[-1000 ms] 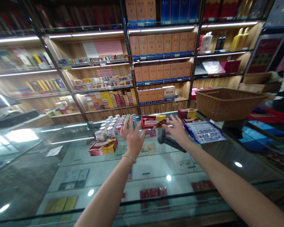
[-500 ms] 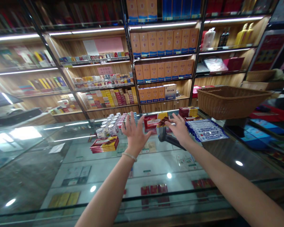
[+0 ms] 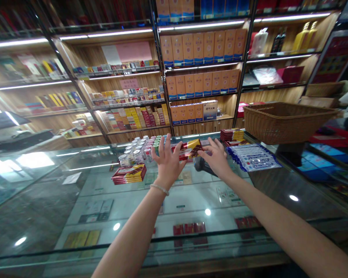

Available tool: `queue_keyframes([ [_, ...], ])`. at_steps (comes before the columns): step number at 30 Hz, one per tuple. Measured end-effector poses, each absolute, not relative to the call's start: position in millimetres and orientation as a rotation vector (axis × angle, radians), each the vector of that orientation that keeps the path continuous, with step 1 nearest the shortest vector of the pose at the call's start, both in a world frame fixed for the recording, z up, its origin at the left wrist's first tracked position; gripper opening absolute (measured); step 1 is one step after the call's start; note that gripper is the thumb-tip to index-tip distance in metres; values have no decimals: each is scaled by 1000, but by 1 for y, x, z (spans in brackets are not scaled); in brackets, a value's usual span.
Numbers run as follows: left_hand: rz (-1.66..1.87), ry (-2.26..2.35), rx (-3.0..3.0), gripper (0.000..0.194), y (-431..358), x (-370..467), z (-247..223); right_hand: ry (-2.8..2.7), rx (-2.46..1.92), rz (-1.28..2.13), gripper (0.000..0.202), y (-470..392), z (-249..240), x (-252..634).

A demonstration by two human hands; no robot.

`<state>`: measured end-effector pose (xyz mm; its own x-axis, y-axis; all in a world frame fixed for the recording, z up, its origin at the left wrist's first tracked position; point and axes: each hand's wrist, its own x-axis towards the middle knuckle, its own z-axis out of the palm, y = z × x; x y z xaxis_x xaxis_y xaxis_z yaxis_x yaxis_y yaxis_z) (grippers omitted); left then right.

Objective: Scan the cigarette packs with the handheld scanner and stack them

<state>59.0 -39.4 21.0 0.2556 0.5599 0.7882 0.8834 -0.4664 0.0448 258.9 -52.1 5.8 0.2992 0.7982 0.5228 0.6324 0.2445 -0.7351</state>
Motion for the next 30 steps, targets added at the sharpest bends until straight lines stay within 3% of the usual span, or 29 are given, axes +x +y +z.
queue_keyframes([
  [13,-1146,-1375,-2011,60,-32,53,18,-1687,-1283,2,28,-80,17,243],
  [20,-1161,-1408,-2050,60,-36,55,20,-1825,-1155,-67,39,-89,19,244],
  [25,-1210,-1363,-2141,65,-32,50,18,-1719,-1266,-138,40,-77,23,268],
  [30,-1219,-1213,-2298,67,-29,48,13,-1812,-1399,-186,67,-61,14,284],
])
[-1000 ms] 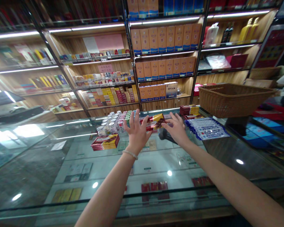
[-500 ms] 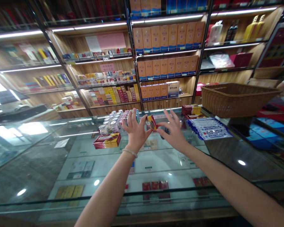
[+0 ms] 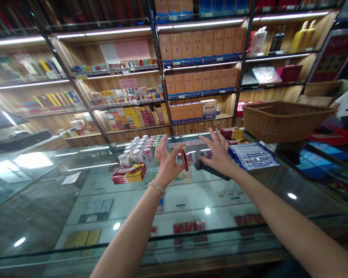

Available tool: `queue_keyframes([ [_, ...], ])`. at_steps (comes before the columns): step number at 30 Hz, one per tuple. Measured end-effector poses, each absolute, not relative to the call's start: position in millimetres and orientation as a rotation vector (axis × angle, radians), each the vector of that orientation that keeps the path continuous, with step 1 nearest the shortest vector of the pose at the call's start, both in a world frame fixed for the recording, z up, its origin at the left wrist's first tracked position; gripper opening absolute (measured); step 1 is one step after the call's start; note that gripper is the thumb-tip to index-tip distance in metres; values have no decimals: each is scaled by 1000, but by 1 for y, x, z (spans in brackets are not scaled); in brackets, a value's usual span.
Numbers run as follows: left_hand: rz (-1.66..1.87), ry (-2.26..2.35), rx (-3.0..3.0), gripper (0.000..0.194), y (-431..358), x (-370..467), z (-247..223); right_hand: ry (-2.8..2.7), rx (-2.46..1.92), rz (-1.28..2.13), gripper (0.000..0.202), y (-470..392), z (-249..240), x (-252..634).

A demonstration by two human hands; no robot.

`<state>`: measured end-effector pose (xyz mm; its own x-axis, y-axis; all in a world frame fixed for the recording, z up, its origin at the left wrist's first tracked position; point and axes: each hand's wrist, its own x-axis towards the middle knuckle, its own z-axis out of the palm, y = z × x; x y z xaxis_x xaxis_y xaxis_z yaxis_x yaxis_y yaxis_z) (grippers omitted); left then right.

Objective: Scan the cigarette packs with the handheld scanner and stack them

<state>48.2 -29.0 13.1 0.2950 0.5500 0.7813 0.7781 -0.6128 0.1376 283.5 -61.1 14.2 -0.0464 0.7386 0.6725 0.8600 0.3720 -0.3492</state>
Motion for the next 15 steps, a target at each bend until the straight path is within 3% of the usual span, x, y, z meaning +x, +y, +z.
queue_keyframes([
  [5,-1191,-1093,-2412,65,-36,56,11,-1972,-1398,-197,84,-61,7,279],
  [15,-1182,-1004,-2473,72,-38,61,6,-1971,-1350,-269,64,-63,4,276],
])
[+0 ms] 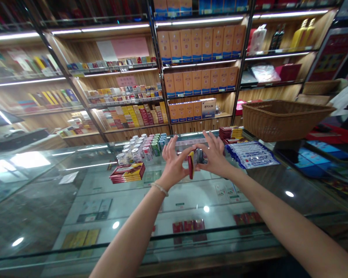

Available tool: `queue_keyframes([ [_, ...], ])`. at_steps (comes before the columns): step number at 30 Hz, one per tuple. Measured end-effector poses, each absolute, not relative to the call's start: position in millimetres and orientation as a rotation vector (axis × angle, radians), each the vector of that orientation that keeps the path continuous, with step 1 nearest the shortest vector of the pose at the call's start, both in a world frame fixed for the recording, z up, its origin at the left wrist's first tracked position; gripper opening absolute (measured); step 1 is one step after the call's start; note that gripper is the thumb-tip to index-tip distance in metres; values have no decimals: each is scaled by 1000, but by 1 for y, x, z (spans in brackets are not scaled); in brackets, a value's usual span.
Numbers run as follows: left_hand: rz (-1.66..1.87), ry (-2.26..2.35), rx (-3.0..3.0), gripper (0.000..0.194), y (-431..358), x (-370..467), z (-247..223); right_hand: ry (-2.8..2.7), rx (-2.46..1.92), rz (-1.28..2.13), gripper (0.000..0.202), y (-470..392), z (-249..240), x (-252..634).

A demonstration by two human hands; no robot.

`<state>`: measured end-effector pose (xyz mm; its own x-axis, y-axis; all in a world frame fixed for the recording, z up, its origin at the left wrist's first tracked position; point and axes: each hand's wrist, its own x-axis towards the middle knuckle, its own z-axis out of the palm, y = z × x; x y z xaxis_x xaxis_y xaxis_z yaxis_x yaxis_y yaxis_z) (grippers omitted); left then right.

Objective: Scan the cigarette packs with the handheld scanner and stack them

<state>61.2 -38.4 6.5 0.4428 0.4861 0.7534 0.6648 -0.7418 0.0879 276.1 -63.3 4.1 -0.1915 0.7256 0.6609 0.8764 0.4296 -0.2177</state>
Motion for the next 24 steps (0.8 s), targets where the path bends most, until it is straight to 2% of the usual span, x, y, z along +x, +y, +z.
queue_keyframes([
  [10,-1288,-1112,-2485,95,-22,41,11,-1947,-1328,-420,65,-65,12,286],
  [17,-1260,-1306,-2391,128,-9,28,9,-1933,-1377,-505,63,-63,13,290],
  [20,-1204,-1284,-2353,125,-10,25,12,-1947,-1395,-531,62,-63,13,291],
  [24,-1074,-1177,-2292,110,-20,24,23,-1969,-1396,-612,61,-62,13,293],
])
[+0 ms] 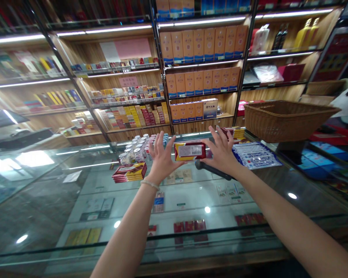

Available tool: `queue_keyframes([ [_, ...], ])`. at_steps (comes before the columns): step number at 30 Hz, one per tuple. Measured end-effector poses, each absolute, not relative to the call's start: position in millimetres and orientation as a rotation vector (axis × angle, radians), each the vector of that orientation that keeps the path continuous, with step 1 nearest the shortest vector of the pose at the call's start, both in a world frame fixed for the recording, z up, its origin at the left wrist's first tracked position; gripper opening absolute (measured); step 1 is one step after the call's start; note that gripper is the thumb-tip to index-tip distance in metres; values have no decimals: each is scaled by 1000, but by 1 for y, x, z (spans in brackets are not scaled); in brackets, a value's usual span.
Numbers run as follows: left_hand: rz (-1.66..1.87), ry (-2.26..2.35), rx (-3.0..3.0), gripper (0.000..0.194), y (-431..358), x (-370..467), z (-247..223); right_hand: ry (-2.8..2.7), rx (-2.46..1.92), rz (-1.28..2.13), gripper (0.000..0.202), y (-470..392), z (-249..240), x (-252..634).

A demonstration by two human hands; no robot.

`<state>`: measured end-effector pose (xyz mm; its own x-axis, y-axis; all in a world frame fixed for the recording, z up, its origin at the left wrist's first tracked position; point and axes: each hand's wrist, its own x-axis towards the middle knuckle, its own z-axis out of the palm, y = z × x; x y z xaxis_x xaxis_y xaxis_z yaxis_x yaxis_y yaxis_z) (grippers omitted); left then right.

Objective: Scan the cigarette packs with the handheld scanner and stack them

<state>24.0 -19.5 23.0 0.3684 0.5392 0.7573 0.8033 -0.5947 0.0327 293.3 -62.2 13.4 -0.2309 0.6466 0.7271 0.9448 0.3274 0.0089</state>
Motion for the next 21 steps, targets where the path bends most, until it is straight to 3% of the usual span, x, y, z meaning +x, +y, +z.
queue_keyframes([
  [6,-910,-1085,-2275,86,-31,26,34,-1995,-1357,-708,59,-63,12,295],
  [13,-853,-1043,-2282,83,-31,26,34,-2005,-1355,-716,58,-65,13,294],
  [21,-908,-996,-2257,65,-29,22,36,-2022,-1426,-643,68,-63,22,290],
])
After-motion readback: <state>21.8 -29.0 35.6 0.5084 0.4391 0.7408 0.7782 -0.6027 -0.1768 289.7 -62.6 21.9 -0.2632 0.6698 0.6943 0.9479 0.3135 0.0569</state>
